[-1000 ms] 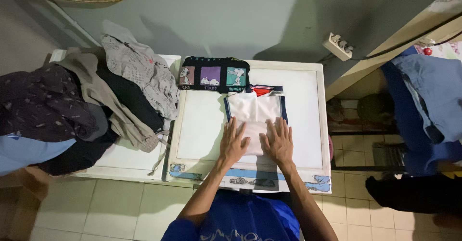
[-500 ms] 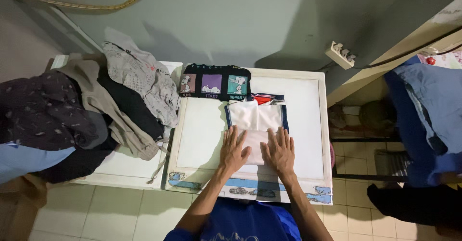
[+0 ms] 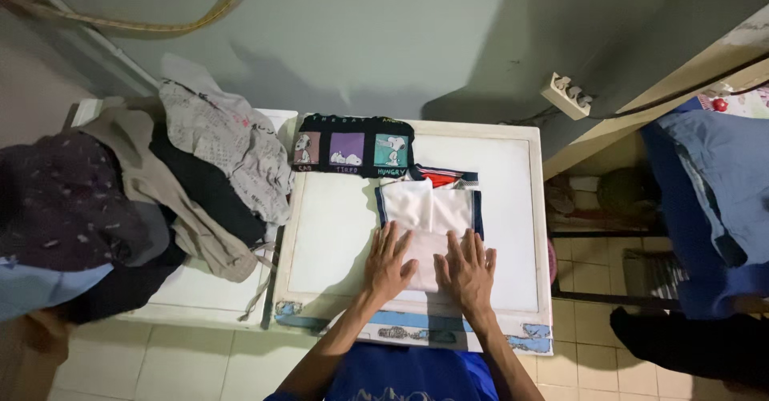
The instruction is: The person folds a white short-sleeved shirt with red and blue trim on a white table. They smooth the fabric, fold the sleeves inward, fold the sides toward the center, and then fold the shirt in half and in thirds to create a compact bundle.
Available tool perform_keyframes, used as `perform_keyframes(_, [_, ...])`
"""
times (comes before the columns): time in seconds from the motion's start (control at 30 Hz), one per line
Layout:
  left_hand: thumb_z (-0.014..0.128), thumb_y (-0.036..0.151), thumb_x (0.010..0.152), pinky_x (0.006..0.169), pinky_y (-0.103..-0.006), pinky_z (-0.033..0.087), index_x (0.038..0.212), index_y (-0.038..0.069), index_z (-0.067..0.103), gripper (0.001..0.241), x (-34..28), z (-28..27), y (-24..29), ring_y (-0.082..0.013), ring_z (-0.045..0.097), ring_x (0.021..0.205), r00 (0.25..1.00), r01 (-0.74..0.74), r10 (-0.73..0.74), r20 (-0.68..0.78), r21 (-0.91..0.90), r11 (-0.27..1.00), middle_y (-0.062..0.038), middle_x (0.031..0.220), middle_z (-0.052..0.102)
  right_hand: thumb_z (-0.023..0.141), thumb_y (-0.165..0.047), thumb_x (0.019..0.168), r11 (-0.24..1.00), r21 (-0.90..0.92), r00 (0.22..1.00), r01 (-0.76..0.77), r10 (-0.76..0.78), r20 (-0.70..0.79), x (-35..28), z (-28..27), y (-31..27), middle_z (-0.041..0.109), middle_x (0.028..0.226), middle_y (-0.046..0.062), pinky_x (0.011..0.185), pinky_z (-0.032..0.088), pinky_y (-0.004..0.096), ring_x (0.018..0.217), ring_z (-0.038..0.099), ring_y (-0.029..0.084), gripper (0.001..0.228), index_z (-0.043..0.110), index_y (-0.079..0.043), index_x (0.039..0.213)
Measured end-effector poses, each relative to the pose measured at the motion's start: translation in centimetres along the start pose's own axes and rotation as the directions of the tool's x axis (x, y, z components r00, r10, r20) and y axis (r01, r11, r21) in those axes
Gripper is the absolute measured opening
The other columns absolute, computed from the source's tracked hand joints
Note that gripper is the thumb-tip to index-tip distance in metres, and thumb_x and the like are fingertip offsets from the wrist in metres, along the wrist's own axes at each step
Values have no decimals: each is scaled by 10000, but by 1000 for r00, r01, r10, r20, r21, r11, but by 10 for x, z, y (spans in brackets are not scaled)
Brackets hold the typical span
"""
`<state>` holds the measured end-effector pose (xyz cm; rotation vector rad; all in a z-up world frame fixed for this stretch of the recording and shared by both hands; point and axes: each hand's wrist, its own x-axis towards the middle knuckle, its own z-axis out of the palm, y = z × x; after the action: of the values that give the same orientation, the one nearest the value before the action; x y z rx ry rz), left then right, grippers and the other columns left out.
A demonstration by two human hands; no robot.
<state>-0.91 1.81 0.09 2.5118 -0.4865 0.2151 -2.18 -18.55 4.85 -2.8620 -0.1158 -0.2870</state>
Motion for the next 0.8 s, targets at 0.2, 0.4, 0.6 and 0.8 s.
perform_keyframes(0.2, [677, 365, 930, 1249, -587, 173, 1564, 81, 408, 746, -1, 4, 5, -481, 252, 1514, 1000, 2, -2, 9, -32, 999, -315, 1618, 284, 610, -450, 952, 993, -77, 991, -93, 100, 88, 15, 13, 16, 577, 1399, 87, 1197, 270, 656, 1388, 474, 327, 406, 633, -249, 1304])
perform_keyframes(0.4, [662, 370, 924, 1218, -636, 111, 1530, 71, 450, 708, 3, 7, 5, -459, 210, 1510, 994, 61, -60, 87, -11, 998, -288, 1614, 259, 644, -160, 821, 976, 136, 985, 172, -171, -17, 41, 39, 36, 580, 1398, 105, 1175, 335, 540, 1338, 493, 354, 476, 677, -85, 1290])
perform_keyframes(0.6, [650, 253, 955, 1223, -614, 216, 1299, 81, 687, 386, 39, 22, -20, -425, 332, 1471, 993, 90, -91, -81, -23, 996, -190, 1488, 466, 708, -94, 890, 917, 332, 974, 222, -226, -27, 83, 45, 16, 631, 1320, 89, 1018, 473, 442, 1159, 607, 311, 368, 673, -100, 1256])
perform_keyframes(0.8, [699, 175, 966, 1054, -503, 440, 1234, 102, 709, 278, 101, 23, -54, -289, 557, 1243, 969, 95, -103, -223, -49, 994, -95, 1307, 606, 718, -116, 864, 884, 397, 968, 247, -245, -56, 151, 28, -3, 598, 1330, 181, 843, 580, 420, 1055, 667, 354, 478, 627, -73, 1331])
